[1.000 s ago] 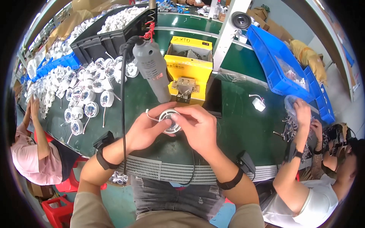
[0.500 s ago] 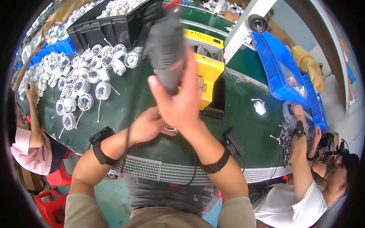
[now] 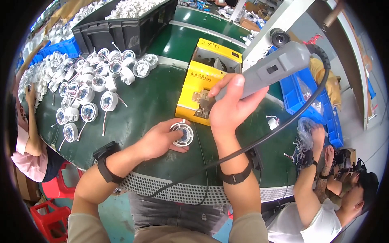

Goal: The person fits a wire into a white plastic housing, inserts the assembly into a yellow machine, and uses a power screwdriver to secure it. They then tuck the wire into the housing by hand and place the completed unit onto the workbench.

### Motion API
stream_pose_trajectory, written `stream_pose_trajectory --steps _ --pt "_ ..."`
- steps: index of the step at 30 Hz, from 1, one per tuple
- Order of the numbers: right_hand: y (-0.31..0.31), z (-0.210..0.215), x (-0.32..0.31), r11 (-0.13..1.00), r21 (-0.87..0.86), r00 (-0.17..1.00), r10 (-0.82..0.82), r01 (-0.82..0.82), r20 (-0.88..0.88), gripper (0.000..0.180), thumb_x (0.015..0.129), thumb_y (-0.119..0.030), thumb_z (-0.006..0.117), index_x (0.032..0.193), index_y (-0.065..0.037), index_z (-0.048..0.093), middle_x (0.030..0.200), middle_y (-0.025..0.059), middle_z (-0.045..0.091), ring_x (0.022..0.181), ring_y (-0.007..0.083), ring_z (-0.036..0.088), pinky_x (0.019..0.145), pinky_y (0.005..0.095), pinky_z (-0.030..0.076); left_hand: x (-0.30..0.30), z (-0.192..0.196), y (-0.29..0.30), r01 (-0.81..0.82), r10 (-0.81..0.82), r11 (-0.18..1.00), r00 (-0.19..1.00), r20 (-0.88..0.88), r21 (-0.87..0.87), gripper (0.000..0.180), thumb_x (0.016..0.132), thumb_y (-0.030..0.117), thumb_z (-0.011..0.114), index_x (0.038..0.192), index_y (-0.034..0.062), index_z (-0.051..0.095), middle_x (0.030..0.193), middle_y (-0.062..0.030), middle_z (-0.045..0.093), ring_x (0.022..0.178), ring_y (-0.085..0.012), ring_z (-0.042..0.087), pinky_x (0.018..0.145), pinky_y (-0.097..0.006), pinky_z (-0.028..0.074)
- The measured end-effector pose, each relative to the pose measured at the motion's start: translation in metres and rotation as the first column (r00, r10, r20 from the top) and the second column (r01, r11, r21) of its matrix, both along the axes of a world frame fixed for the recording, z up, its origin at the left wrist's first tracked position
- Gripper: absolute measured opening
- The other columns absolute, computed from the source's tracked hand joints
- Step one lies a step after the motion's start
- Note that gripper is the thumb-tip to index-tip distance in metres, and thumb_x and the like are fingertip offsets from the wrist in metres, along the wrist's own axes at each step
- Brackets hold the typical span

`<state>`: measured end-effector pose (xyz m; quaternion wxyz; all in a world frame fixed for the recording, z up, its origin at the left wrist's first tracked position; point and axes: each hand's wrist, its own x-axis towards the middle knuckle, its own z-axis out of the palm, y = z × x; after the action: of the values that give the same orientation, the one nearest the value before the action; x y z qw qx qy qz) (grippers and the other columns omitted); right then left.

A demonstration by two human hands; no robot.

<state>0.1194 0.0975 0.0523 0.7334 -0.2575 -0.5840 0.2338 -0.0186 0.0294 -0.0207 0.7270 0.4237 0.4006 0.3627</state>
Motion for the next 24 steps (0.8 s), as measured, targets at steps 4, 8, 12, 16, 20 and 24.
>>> stream_pose_trajectory --steps 4,8,12,16,20,24 --pt "0.0020 -0.0051 0.0001 1.000 -0.008 1.000 -0.006 0.006 0.006 0.048 0.100 -0.024 0.040 0.139 -0.003 0.022 0.069 0.0090 0.049 0.051 0.0148 0.049 0.046 0.0289 0.044 0.0006 -0.0007 -0.0008 0.005 -0.005 1.000 1.000 0.012 -0.012 0.034 0.097 0.007 0.044 0.129 -0.0018 0.044 0.107 -0.0125 0.059 0.089 -0.0232 0.066 0.080 -0.033 0.058" --pt "0.0017 -0.0051 0.0020 1.000 0.004 1.000 -0.006 0.006 0.011 0.047 0.100 -0.024 0.041 0.138 -0.003 0.023 0.071 0.0089 0.049 0.052 0.0147 0.049 0.046 0.0286 0.044 0.0015 -0.0010 -0.0018 0.004 -0.004 1.000 1.000 -0.003 0.001 0.041 0.094 0.008 0.043 0.134 -0.0035 0.042 0.108 -0.0137 0.060 0.085 -0.0199 0.065 0.077 -0.031 0.057" --pt "0.0003 -0.0026 0.0037 0.999 -0.017 0.997 0.043 -0.042 0.070 0.046 0.101 -0.025 0.041 0.137 -0.003 0.024 0.073 0.0092 0.050 0.051 0.0149 0.049 0.046 0.0288 0.044 0.0004 0.0008 -0.0022 -0.006 0.006 1.000 1.000 -0.007 0.001 0.041 0.094 0.007 0.042 0.134 -0.0036 0.042 0.108 -0.0137 0.060 0.085 -0.0199 0.065 0.077 -0.031 0.058" --pt "-0.0006 -0.0031 -0.0005 1.000 0.004 1.000 -0.010 0.010 0.010 0.046 0.100 -0.025 0.041 0.137 -0.003 0.024 0.072 0.0093 0.050 0.051 0.0149 0.049 0.046 0.0290 0.044 -0.0003 -0.0005 -0.0003 0.012 -0.012 1.000 1.000 0.002 -0.011 0.034 0.097 0.006 0.044 0.130 -0.0021 0.044 0.108 -0.0127 0.059 0.089 -0.0231 0.066 0.080 -0.033 0.058" --pt "0.0016 -0.0025 -0.0007 0.999 0.032 1.000 -0.028 0.028 0.002 0.046 0.100 -0.025 0.041 0.136 -0.003 0.024 0.070 0.0092 0.049 0.051 0.0150 0.049 0.046 0.0294 0.044 0.0003 0.0019 0.0003 0.011 -0.011 1.000 1.000 -0.010 -0.005 0.035 0.096 0.005 0.043 0.130 -0.0021 0.044 0.109 -0.0126 0.058 0.089 -0.0235 0.066 0.080 -0.033 0.058" --pt "0.0036 -0.0051 -0.0012 0.999 0.021 0.999 -0.032 0.032 0.021 0.044 0.100 -0.025 0.041 0.134 -0.003 0.025 0.070 0.0092 0.049 0.051 0.0151 0.049 0.046 0.0296 0.044 -0.0004 0.0000 0.0008 0.012 -0.012 1.000 1.000 -0.017 -0.007 0.035 0.096 0.005 0.043 0.130 -0.0022 0.044 0.109 -0.0125 0.058 0.090 -0.0236 0.066 0.080 -0.033 0.058"
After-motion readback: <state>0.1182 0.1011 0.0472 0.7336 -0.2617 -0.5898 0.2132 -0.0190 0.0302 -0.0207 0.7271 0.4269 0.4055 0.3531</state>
